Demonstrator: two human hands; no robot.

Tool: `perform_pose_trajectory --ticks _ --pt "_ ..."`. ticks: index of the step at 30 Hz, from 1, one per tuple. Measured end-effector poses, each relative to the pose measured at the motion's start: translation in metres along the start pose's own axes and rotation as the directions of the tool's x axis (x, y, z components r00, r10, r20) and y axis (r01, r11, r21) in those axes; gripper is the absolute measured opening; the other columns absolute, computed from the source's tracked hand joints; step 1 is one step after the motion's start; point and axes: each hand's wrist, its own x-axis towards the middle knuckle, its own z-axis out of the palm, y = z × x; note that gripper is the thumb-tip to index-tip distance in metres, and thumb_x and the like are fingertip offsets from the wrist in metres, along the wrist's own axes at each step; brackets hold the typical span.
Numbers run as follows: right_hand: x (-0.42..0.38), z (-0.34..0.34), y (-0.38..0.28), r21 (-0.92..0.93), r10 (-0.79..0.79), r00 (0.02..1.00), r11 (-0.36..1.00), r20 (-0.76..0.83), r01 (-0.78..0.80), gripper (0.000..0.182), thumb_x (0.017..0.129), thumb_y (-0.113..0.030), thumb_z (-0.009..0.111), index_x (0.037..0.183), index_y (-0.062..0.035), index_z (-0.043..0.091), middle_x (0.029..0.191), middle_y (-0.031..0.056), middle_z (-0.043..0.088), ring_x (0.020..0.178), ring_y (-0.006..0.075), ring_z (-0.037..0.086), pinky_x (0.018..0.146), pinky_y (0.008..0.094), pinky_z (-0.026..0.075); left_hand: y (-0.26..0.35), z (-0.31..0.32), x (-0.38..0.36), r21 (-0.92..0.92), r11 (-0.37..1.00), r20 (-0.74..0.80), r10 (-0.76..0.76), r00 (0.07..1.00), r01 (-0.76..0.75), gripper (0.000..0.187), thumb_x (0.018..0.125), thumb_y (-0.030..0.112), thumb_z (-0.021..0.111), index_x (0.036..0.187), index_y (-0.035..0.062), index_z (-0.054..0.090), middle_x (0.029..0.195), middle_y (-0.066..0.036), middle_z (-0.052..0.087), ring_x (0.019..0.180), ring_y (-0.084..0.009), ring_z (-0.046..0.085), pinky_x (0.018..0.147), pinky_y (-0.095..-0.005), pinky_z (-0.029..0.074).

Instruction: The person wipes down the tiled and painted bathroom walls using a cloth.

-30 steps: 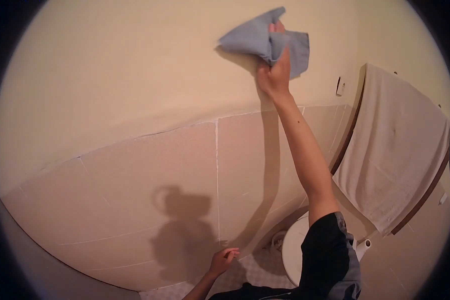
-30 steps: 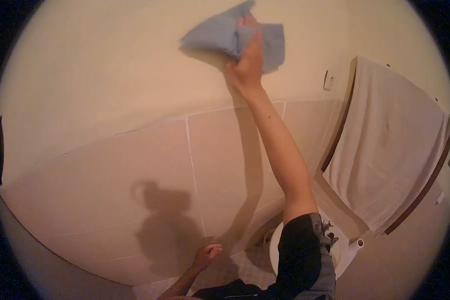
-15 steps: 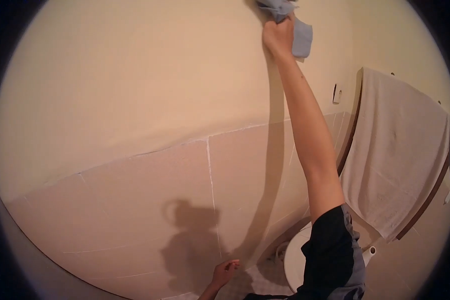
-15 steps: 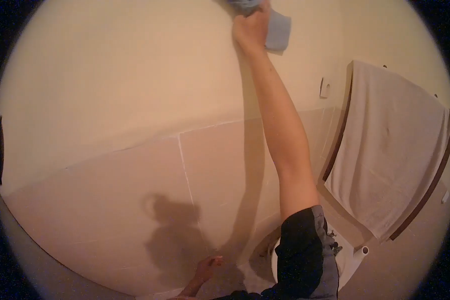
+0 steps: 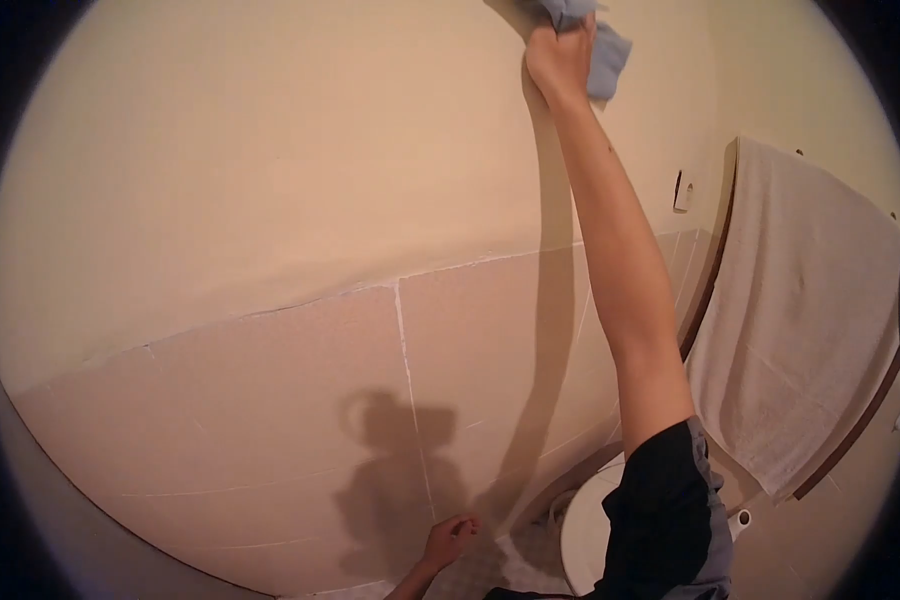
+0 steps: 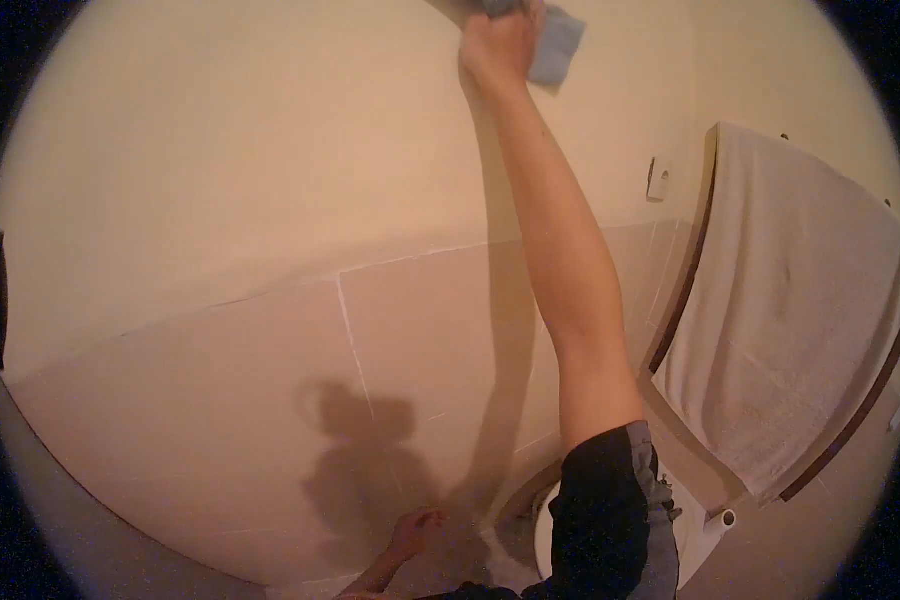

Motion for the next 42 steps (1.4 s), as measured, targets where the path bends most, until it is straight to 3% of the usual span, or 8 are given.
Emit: perform_pose_trajectory --ticks 9,11,18,26,31,33,37,42 --pt "-0.069 0.008 -0.024 0.119 -0.590 0.805 0.806 0.070 0.580 0.053 0.080 -0.003 0.049 0.132 0.0065 0.045 0.129 0.0316 0.053 0.122 0.0455 0.049 0.106 0.0433 0.038 0.038 0.002 0.016 0.070 0.997 -0.017 0.029 0.999 -0.028 0.024 0.101 0.017 0.054 0.119 0.0060 0.066 0.102 -0.005 0.073 0.090 -0.0114 0.069 0.077 -0.0261 0.053" --pt "-0.082 -0.002 0.012 0.044 -0.635 0.745 0.766 0.205 0.641 0.062 0.080 0.000 0.045 0.142 0.0026 0.041 0.148 0.0229 0.040 0.140 0.0415 0.034 0.118 0.0421 0.025 0.036 0.000 0.016 0.067 0.997 -0.010 0.034 0.999 -0.034 0.024 0.101 0.017 0.054 0.119 0.0066 0.066 0.102 -0.005 0.073 0.090 -0.0115 0.069 0.077 -0.0257 0.053" --pt "-0.066 -0.020 0.062 -0.057 -0.258 0.963 0.966 -0.077 0.254 0.065 0.073 -0.005 0.050 0.137 0.0063 0.042 0.142 0.0263 0.043 0.138 0.0411 0.033 0.118 0.0431 0.023 0.010 0.000 -0.003 0.041 0.998 0.023 0.042 0.999 -0.042 0.024 0.101 0.015 0.054 0.121 0.0074 0.066 0.104 -0.005 0.073 0.090 -0.0107 0.068 0.078 -0.0263 0.053" --pt "0.075 0.021 0.003 -0.121 0.042 0.999 0.992 0.023 -0.039 0.057 0.081 -0.009 0.054 0.135 0.0047 0.044 0.134 0.0316 0.050 0.124 0.0458 0.049 0.105 0.0448 0.039 0.005 -0.002 -0.002 -0.045 0.996 -0.027 0.073 0.997 -0.074 0.025 0.101 0.011 0.052 0.120 0.0039 0.065 0.104 -0.007 0.072 0.090 -0.0122 0.067 0.080 -0.0265 0.054" --pt "0.032 0.042 -0.084 -0.044 -0.046 0.985 0.998 0.163 0.054 0.051 0.080 -0.010 0.052 0.127 0.0086 0.052 0.126 0.0332 0.056 0.123 0.0428 0.052 0.105 0.0449 0.040 0.015 -0.009 -0.005 -0.026 1.000 -0.123 -0.011 0.992 0.008 0.023 0.100 0.010 0.053 0.118 0.0030 0.066 0.102 -0.007 0.072 0.091 -0.0130 0.069 0.082 -0.0276 0.054" --pt "0.024 0.096 -0.024 -0.114 -0.648 0.757 0.761 -0.086 0.639 0.050 0.078 -0.006 0.048 0.126 0.0086 0.053 0.124 0.0338 0.056 0.122 0.0435 0.052 0.105 0.0455 0.040 0.016 -0.014 -0.005 -0.016 1.000 -0.136 0.014 0.991 -0.017 0.023 0.100 0.011 0.053 0.117 0.0024 0.066 0.101 -0.007 0.072 0.090 -0.0131 0.069 0.082 -0.0280 0.055" --pt "-0.035 0.053 -0.048 0.143 -0.750 0.632 0.659 0.195 0.738 0.075 0.070 -0.001 0.049 0.144 -0.0007 0.041 0.148 0.0186 0.042 0.142 0.0366 0.032 0.119 0.0422 0.025 0.003 -0.017 -0.011 -0.065 0.997 -0.146 0.038 0.988 -0.048 0.023 0.100 0.014 0.054 0.113 0.0012 0.067 0.097 -0.005 0.071 0.090 -0.0141 0.068 0.083 -0.0300 0.054" --pt "-0.069 0.016 -0.013 0.100 -0.603 0.787 0.797 0.130 0.595 0.076 0.063 0.005 0.055 0.138 0.0025 0.045 0.144 0.0199 0.044 0.140 0.0383 0.034 0.117 0.0417 0.026 0.003 -0.019 -0.020 0.018 0.998 -0.135 -0.056 0.989 0.059 0.023 0.099 0.013 0.054 0.114 0.0010 0.066 0.098 -0.006 0.071 0.089 -0.0151 0.069 0.081 -0.0293 0.055"
